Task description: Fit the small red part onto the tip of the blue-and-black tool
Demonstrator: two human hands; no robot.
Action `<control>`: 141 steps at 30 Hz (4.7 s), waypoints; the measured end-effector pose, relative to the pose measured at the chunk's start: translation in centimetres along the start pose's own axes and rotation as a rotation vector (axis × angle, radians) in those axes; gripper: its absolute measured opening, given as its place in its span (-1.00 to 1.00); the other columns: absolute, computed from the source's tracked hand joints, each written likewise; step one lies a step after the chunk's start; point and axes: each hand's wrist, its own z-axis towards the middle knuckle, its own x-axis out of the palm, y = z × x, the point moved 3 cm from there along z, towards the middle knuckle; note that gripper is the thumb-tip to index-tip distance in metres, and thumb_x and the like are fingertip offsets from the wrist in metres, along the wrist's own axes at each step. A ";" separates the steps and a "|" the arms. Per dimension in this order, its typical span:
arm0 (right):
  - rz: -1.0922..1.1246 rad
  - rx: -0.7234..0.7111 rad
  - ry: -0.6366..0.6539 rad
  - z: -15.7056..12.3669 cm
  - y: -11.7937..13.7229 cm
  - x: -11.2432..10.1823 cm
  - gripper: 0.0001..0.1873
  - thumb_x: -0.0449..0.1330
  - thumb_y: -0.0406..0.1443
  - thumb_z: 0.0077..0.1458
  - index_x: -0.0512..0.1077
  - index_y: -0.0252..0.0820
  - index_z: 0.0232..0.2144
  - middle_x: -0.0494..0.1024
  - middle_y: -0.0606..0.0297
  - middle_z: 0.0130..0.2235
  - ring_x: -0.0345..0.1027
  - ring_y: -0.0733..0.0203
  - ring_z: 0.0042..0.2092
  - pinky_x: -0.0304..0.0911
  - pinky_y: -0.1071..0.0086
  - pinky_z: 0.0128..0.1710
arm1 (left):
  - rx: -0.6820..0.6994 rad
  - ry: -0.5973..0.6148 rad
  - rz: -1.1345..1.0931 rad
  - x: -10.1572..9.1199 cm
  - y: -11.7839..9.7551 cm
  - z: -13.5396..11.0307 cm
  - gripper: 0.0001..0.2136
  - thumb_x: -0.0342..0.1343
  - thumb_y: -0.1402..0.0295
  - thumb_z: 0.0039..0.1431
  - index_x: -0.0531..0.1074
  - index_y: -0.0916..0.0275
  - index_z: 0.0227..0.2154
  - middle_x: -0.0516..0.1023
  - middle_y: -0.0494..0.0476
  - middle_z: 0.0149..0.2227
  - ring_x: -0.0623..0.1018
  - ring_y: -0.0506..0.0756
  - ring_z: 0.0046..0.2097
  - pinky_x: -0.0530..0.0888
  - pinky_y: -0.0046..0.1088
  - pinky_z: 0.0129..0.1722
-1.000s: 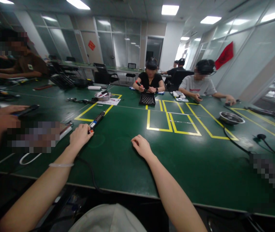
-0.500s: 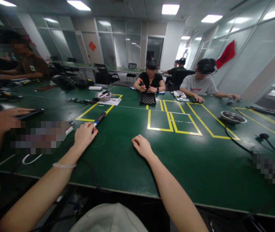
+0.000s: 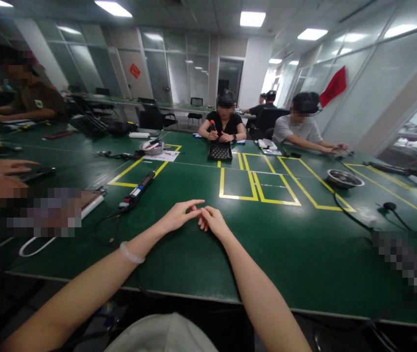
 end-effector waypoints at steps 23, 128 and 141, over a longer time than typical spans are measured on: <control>0.105 0.087 0.084 -0.5 0.5 0.0 -0.70 0.28 -0.22 -0.08 0.29 -0.21 -0.31 0.56 0.28 -0.38 0.37 0.35 -0.51 0.26 0.52 -0.62 | -0.257 -0.416 0.744 -9.6 7.2 -3.2 -0.49 0.03 0.12 0.21 0.25 0.16 0.19 0.28 0.27 0.19 0.30 0.27 0.17 0.21 -0.18 0.15; -0.774 -0.358 -0.114 -0.2 1.2 0.8 -0.87 0.18 -0.40 0.11 0.51 -0.16 -0.29 0.45 0.27 -0.28 0.34 0.25 -0.31 0.24 0.39 -0.24 | -0.219 -0.019 0.716 1.1 0.6 -1.6 -0.52 0.04 0.09 0.18 0.19 0.14 0.12 0.38 0.24 0.01 0.42 0.21 0.03 0.42 -0.34 -0.15; -0.609 -0.342 -0.279 -0.3 1.1 -0.2 -0.70 0.10 -0.29 0.13 0.38 -0.19 -0.07 0.50 0.23 -0.18 0.34 0.27 -0.35 0.27 0.38 -0.28 | -0.324 -0.013 0.698 1.5 0.6 -0.4 -0.62 -0.09 0.05 0.22 0.29 0.22 -0.07 0.39 0.27 -0.06 0.45 0.22 -0.03 0.42 -0.32 -0.19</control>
